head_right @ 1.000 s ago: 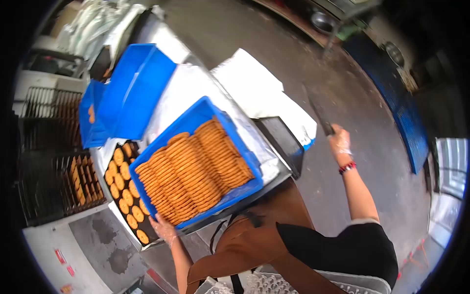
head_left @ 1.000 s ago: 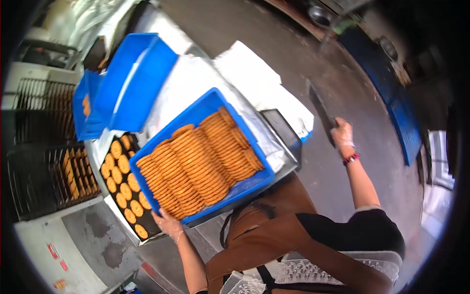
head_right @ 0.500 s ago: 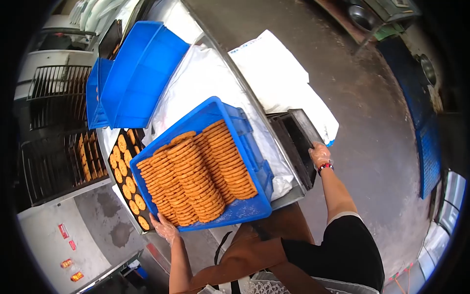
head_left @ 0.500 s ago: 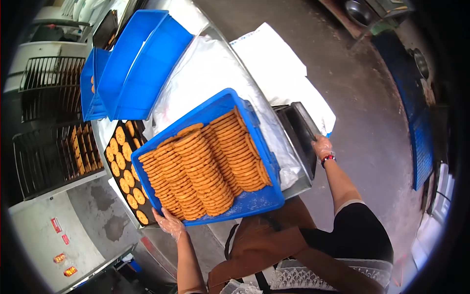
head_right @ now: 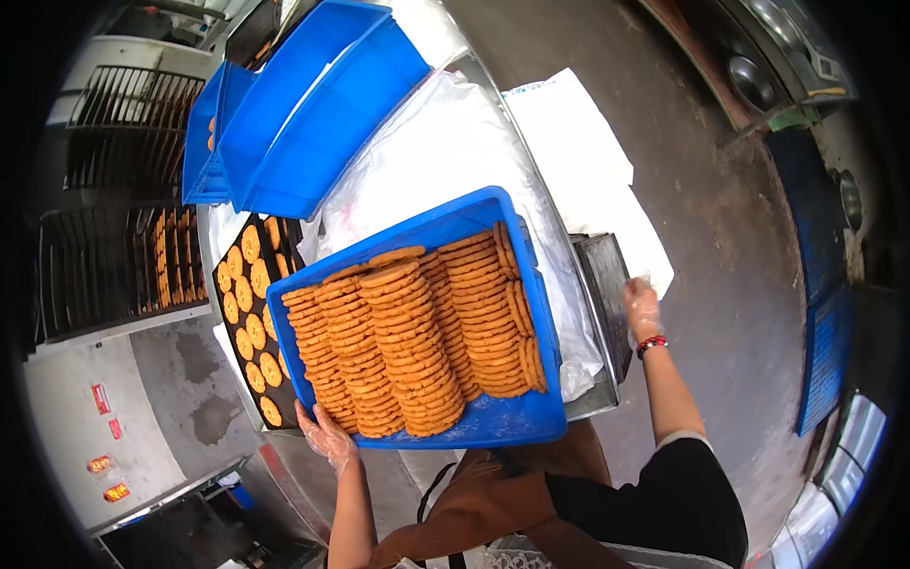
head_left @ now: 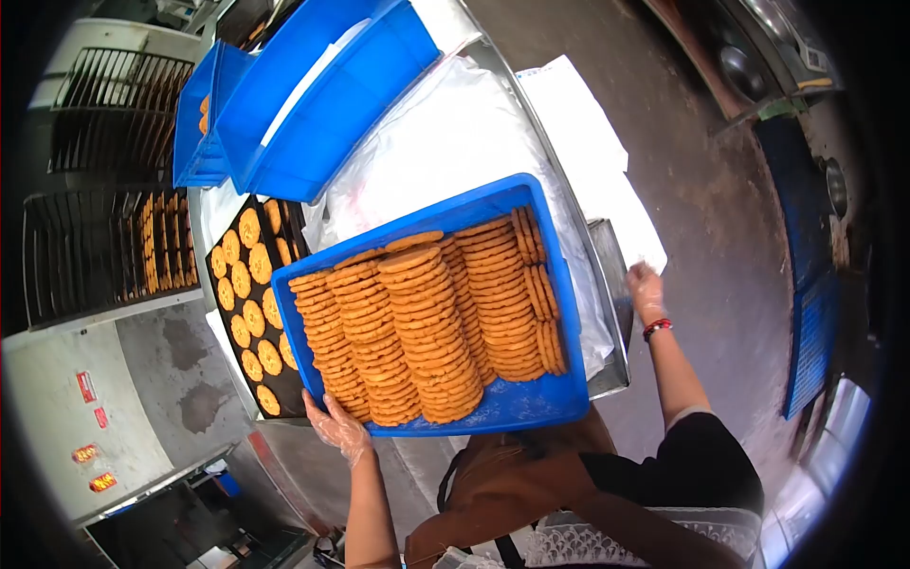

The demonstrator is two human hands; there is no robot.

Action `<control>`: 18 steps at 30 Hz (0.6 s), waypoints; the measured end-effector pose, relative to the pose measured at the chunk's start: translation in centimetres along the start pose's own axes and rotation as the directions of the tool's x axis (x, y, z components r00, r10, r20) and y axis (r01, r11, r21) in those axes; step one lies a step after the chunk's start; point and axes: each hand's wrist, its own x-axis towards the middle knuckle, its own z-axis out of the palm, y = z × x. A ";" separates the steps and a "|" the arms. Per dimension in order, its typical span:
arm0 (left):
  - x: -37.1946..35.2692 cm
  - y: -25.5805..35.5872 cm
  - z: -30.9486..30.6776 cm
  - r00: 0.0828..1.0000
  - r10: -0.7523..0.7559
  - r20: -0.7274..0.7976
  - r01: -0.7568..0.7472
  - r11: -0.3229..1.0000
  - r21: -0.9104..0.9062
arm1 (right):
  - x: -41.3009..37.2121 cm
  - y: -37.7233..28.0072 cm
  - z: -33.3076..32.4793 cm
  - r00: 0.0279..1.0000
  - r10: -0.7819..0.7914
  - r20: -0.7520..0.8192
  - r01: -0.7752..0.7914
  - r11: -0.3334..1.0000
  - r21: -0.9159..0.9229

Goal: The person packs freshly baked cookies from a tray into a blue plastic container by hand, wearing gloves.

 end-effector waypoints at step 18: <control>0.5 -1.0 -0.9 0.976 0.217 -0.033 -0.220 0.972 -0.085 | -2.6 -48.2 -2.9 0.819 -0.050 0.572 0.172 0.972 -0.160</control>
